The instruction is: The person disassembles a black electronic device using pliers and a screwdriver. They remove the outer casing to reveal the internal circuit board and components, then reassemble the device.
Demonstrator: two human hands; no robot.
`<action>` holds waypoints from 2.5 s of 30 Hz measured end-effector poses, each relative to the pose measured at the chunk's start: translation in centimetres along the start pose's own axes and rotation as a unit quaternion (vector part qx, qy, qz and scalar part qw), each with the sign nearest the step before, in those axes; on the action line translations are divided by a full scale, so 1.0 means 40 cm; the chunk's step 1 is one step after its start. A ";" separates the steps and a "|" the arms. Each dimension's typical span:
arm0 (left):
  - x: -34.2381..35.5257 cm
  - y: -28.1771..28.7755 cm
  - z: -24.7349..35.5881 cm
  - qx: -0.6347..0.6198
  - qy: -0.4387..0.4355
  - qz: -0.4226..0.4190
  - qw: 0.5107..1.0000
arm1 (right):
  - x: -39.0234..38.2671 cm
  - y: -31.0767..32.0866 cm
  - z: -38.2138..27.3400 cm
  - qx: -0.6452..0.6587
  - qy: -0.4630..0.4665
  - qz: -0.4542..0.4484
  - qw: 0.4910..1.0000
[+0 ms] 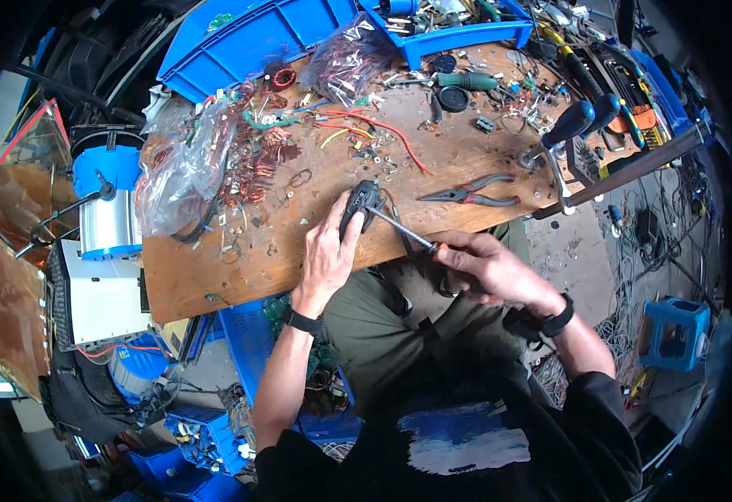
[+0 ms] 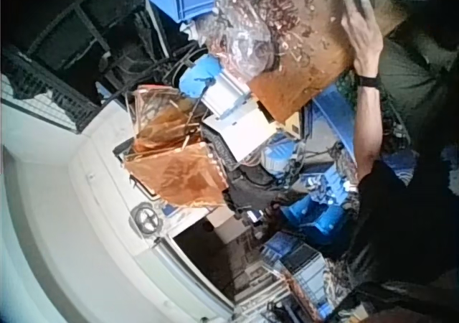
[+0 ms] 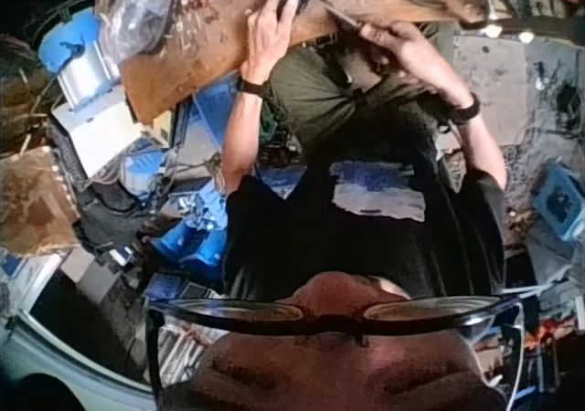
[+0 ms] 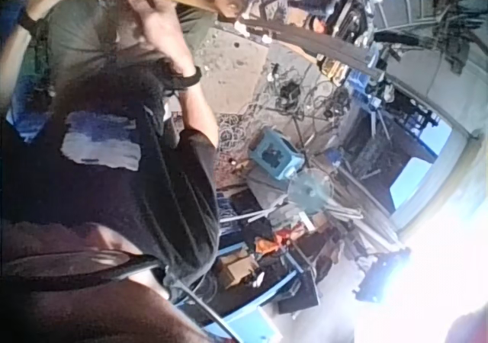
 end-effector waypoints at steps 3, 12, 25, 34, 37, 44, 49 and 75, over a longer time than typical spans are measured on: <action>0.000 -0.006 -0.006 -0.009 -0.033 0.012 0.999 | -0.011 0.030 -0.065 -0.154 0.035 0.036 0.987; -0.014 -0.019 0.007 -0.063 -0.066 -0.015 0.996 | -0.018 0.032 -0.129 -0.408 0.084 0.039 0.908; -0.012 -0.024 -0.002 -0.075 -0.074 -0.006 0.994 | -0.067 0.033 -0.162 -0.344 0.038 0.074 0.935; -0.017 -0.031 -0.011 -0.027 -0.104 0.022 0.994 | -0.053 0.037 -0.173 -0.205 -0.072 0.049 0.975; -0.019 -0.030 0.003 -0.044 -0.115 0.020 0.992 | -0.064 0.027 -0.157 -0.162 -0.084 0.068 0.981; -0.023 -0.037 -0.009 -0.033 -0.148 0.036 0.988 | -0.068 0.027 -0.168 -0.201 -0.066 0.090 0.973; -0.028 -0.034 -0.005 -0.019 -0.150 0.051 0.987 | -0.049 0.043 -0.175 -0.179 -0.105 0.056 0.977; -0.015 -0.019 -0.031 -0.041 -0.098 0.018 0.994 | 0.039 0.074 -0.168 -0.183 -0.055 -0.038 0.981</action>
Point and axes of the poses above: each hand's wrist, its own x-axis towards the middle knuckle, its own y-axis out of the back of the hand, z = x × y, the point moved 3 cm from there along x, towards the middle knuckle, and after that the axes turned 15 degrees about z, right-handed, at the moved point
